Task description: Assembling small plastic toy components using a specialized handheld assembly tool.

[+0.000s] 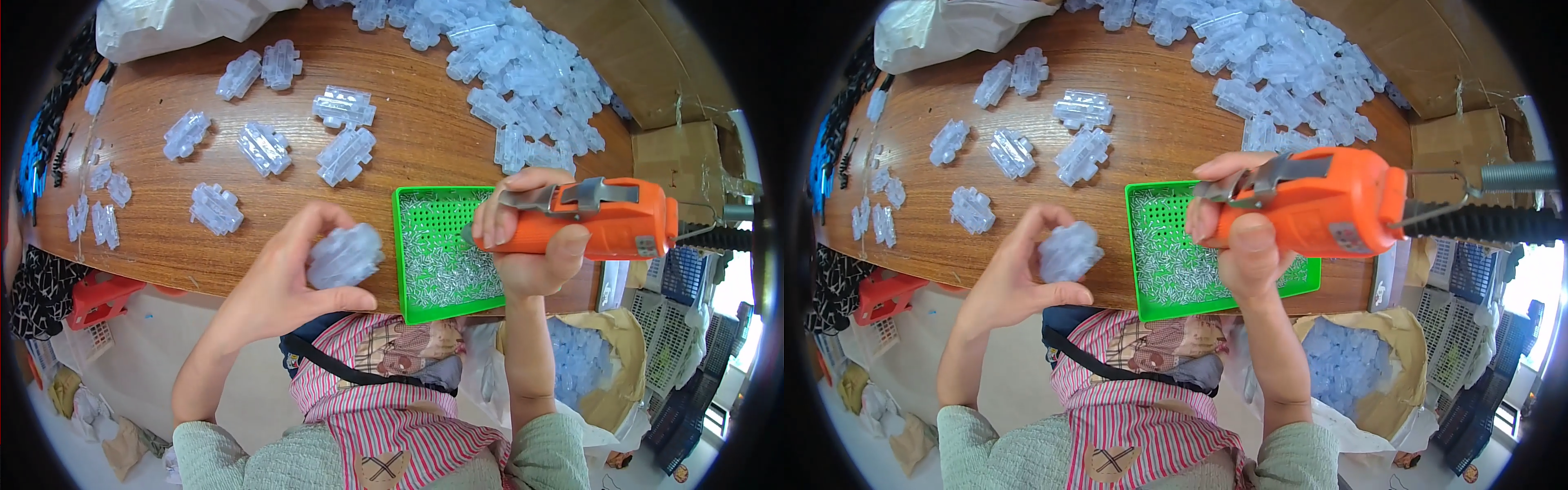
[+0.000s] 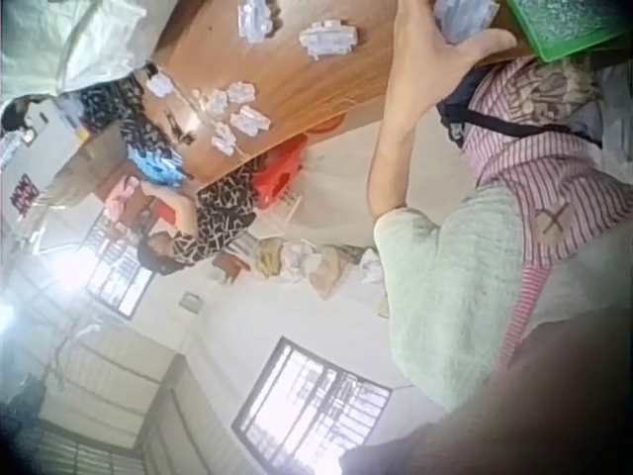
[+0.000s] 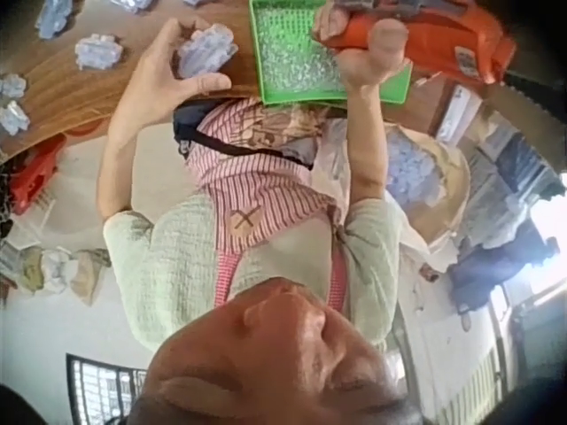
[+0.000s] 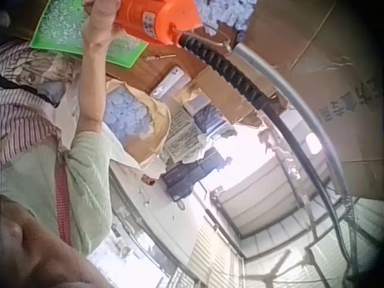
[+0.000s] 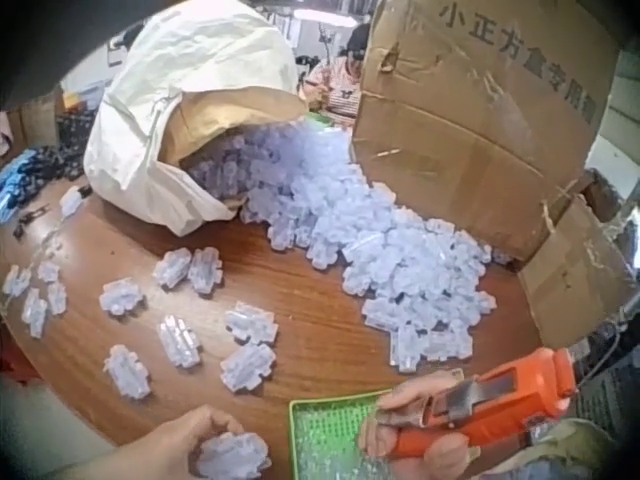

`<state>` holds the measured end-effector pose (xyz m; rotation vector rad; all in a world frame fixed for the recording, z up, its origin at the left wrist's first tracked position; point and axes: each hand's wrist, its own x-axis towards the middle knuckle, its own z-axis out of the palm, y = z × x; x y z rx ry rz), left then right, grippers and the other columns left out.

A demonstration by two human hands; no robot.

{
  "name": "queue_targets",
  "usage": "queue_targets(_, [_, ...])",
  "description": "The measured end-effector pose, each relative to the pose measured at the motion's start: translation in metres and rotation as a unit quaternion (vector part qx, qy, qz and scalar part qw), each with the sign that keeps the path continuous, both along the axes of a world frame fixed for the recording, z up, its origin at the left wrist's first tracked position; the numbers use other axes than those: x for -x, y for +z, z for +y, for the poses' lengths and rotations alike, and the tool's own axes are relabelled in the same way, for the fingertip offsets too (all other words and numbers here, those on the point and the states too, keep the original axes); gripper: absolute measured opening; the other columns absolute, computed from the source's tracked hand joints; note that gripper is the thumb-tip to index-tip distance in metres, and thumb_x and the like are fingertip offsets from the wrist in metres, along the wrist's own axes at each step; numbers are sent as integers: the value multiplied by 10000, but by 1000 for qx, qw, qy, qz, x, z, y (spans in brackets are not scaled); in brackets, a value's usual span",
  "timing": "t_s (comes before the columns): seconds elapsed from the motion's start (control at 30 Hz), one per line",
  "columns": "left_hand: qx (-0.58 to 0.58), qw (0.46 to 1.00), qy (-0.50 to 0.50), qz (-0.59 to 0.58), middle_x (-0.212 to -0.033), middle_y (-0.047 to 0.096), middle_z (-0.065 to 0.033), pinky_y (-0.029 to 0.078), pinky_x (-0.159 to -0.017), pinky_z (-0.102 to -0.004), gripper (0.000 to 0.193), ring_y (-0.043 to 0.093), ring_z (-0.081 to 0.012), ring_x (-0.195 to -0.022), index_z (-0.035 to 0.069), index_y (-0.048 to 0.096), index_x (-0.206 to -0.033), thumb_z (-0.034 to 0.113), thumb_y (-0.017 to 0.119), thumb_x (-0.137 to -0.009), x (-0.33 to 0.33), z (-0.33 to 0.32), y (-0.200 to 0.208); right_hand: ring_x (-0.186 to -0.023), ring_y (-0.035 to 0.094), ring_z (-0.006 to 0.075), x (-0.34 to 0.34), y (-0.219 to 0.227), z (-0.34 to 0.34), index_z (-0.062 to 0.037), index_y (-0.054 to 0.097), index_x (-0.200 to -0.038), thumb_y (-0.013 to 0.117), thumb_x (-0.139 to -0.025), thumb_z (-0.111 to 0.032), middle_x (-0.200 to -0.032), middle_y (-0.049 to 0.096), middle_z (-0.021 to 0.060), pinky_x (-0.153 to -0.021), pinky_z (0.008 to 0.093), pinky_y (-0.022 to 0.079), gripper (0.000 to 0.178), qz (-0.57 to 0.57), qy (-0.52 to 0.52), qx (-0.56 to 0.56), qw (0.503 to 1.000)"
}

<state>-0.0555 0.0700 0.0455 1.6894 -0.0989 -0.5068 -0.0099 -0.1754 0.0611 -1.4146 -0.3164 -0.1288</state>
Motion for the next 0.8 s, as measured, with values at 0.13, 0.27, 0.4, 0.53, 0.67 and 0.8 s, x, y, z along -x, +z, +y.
queue_targets(0.13, [-25, 994, -103, 10, -1131, 511, -37, 449, -906, -292, 622, 528, -114, -1066, 33, 368, -1382, 169, 706, -878, -8, -16, -8, -498, 464, 139, 4, -7, 9, 9, 492, -1035, 525, -843, -692, -611, 468, 27, -479, 299, 421, 728, 5, 7, -24, 1000])
queue_targets(0.27, [71, 994, -38, 67, -1135, 531, -83, 451, -871, -273, 611, 546, -113, -1007, 46, 290, -1431, 128, 627, -928, -3, -27, -14, -512, 481, 142, 1, -14, 8, 10, 508, -1019, 565, -824, -687, -611, 488, 39, -478, 303, 418, 726, 40, 21, -23, 999])
queue_targets(0.4, [78, 992, -12, 97, -1108, 546, -77, 455, -848, -257, 543, 555, -107, -966, 38, 309, -1386, 106, 605, -936, -4, -31, -18, -511, 475, 138, 1, -18, 7, 8, 505, -1019, 552, -827, -693, -602, 474, 36, -477, 303, 416, 729, 42, 25, -14, 999])
queue_targets(0.53, [78, 994, -12, 78, -957, 585, -57, 473, -664, -246, 493, 569, -94, -817, 15, 356, -1268, 162, 651, -902, -5, -31, -24, -510, 469, 137, 0, -19, 8, 1, 499, -998, 539, -835, -694, -600, 462, 34, -477, 300, 414, 716, 28, 33, -15, 999])
queue_targets(0.67, [151, 982, 38, 109, -1000, 582, -77, 480, -695, -237, 485, 571, -92, -847, 8, 318, -1280, 118, 622, -918, -3, -38, -23, -511, 469, 137, 1, -21, 10, -2, 497, -982, 534, -839, -693, -600, 460, 34, -474, 292, 411, 707, 32, 35, -22, 999])
queue_targets(0.8, [159, 981, 58, 91, -1011, 571, -98, 480, -716, -231, 526, 567, -90, -846, 19, 232, -1302, 91, 596, -929, -2, -40, -20, -509, 472, 136, 2, -23, 10, -1, 497, -985, 527, -847, -688, -608, 471, 33, -466, 287, 409, 701, 23, 43, -19, 999])
